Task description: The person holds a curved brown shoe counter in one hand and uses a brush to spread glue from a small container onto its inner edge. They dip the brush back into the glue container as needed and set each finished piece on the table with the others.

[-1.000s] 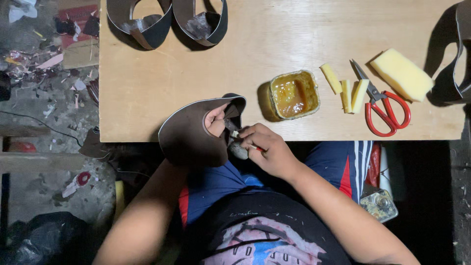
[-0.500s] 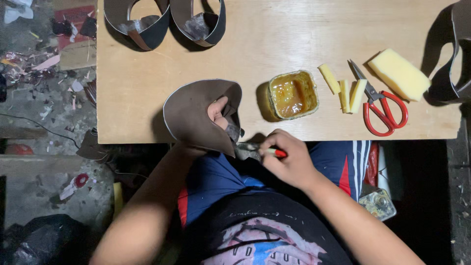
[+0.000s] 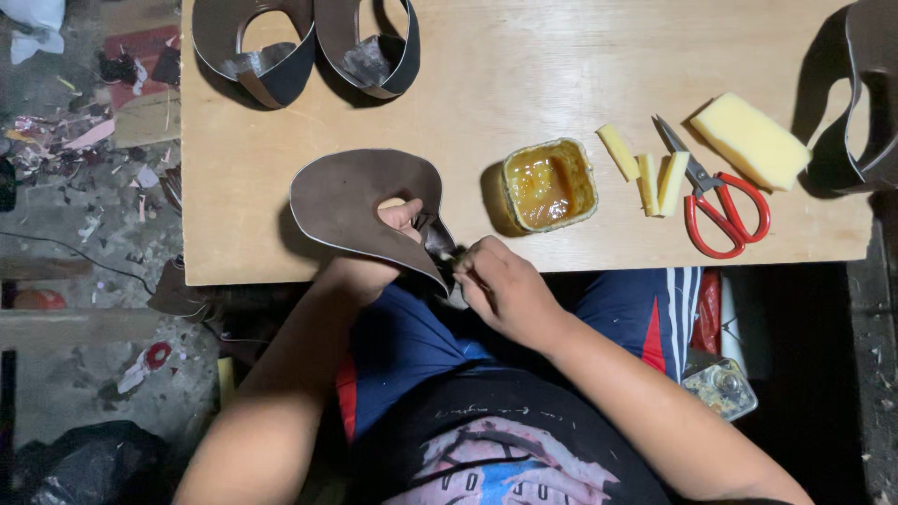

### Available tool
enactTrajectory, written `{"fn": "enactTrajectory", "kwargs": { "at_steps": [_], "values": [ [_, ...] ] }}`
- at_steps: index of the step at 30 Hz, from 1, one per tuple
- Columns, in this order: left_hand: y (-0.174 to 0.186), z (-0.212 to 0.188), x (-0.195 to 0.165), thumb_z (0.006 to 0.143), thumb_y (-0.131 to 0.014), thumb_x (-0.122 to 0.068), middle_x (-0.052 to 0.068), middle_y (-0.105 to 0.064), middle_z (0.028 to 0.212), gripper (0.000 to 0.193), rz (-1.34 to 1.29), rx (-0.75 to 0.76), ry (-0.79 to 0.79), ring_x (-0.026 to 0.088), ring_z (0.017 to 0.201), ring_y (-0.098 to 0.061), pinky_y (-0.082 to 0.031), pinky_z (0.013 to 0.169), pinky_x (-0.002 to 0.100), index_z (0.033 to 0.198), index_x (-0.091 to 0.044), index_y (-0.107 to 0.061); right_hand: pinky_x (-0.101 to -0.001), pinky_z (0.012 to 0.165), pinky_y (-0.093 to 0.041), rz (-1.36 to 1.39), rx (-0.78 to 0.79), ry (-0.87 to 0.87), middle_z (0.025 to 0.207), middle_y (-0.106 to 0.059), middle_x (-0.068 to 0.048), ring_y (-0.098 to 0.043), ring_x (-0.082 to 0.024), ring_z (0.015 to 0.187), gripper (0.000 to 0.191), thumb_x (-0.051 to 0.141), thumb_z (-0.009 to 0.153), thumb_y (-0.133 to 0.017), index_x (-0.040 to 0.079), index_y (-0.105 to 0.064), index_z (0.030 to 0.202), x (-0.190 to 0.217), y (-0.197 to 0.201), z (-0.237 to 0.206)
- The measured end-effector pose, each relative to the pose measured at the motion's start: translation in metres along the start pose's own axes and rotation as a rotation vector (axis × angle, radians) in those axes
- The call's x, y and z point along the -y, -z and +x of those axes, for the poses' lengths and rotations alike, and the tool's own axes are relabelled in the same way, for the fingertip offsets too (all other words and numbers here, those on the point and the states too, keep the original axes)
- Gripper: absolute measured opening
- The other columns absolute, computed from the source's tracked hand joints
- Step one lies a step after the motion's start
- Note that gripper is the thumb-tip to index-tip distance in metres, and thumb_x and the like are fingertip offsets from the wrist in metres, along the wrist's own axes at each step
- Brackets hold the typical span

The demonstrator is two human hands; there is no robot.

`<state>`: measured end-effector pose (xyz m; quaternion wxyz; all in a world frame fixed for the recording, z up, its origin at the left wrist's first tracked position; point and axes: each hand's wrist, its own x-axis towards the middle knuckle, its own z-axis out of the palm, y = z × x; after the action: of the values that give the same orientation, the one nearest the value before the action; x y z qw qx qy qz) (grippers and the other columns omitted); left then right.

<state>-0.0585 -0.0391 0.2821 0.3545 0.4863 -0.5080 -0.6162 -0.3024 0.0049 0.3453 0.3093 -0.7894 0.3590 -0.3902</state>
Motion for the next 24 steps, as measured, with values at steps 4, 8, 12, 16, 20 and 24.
{"fn": "enactTrajectory", "kwargs": {
  "at_steps": [4,8,12,16,20,24],
  "values": [
    [-0.001,0.001,0.003,0.088,-0.061,0.004,-0.006,-0.052,0.082,0.063,-0.043,-0.013,0.080,0.003,0.071,-0.046,-0.042,0.063,0.020,0.149,0.002,-0.045,-0.0359,0.070,-0.053,0.025,-0.131,-0.135,0.091,-0.063,-0.012,-0.066,-0.029,0.081,0.011,0.002,0.093,-0.072,0.003,-0.061,0.097,-0.011,-0.014,0.015],
    [-0.005,0.000,-0.003,0.094,-0.059,0.004,-0.003,-0.049,0.085,0.044,-0.208,-0.034,0.102,0.006,0.074,-0.046,-0.043,0.064,0.022,0.137,0.011,-0.053,-0.0361,0.065,-0.052,-0.033,-0.190,-0.107,0.090,-0.062,-0.013,-0.065,-0.029,0.074,0.011,0.002,0.094,-0.073,0.003,-0.063,0.099,-0.009,-0.022,0.021],
    [-0.009,-0.001,-0.006,0.088,-0.059,0.006,-0.004,-0.056,0.091,0.060,-0.312,-0.051,0.171,0.005,0.077,-0.051,-0.046,0.069,0.020,0.146,0.004,-0.048,-0.0386,0.071,-0.054,-0.120,-0.187,0.027,0.096,-0.061,-0.015,-0.067,-0.033,0.083,0.020,-0.001,0.092,-0.073,0.001,-0.061,0.108,0.006,-0.016,0.019],
    [-0.009,-0.001,0.001,0.091,-0.061,0.006,-0.004,-0.054,0.093,0.058,-0.205,-0.052,0.053,0.005,0.079,-0.049,-0.046,0.073,0.021,0.148,0.009,-0.051,-0.0398,0.076,-0.055,-0.210,-0.173,0.104,0.103,-0.063,-0.018,-0.068,-0.035,0.089,0.026,-0.003,0.088,-0.072,0.000,-0.059,0.111,0.026,0.004,0.009],
    [-0.001,-0.008,0.004,0.096,-0.059,0.007,0.000,-0.052,0.094,0.061,-0.533,0.080,-0.001,0.007,0.080,-0.049,-0.045,0.074,0.022,0.155,0.011,-0.043,-0.0385,0.078,-0.055,-0.310,-0.360,0.122,0.105,-0.067,-0.018,-0.068,-0.032,0.092,0.023,-0.006,0.090,-0.070,0.001,-0.058,0.108,0.033,0.045,-0.012],
    [0.002,-0.024,-0.006,0.101,-0.052,-0.001,0.003,-0.059,0.099,0.051,-0.689,0.201,0.040,0.009,0.084,-0.056,-0.049,0.079,0.024,0.149,0.013,-0.042,-0.0340,0.072,-0.060,0.369,-0.759,-0.381,0.102,-0.067,-0.014,-0.068,-0.019,0.077,0.026,0.000,0.103,-0.068,0.003,-0.050,0.122,0.002,0.099,-0.022]
  ]
}}
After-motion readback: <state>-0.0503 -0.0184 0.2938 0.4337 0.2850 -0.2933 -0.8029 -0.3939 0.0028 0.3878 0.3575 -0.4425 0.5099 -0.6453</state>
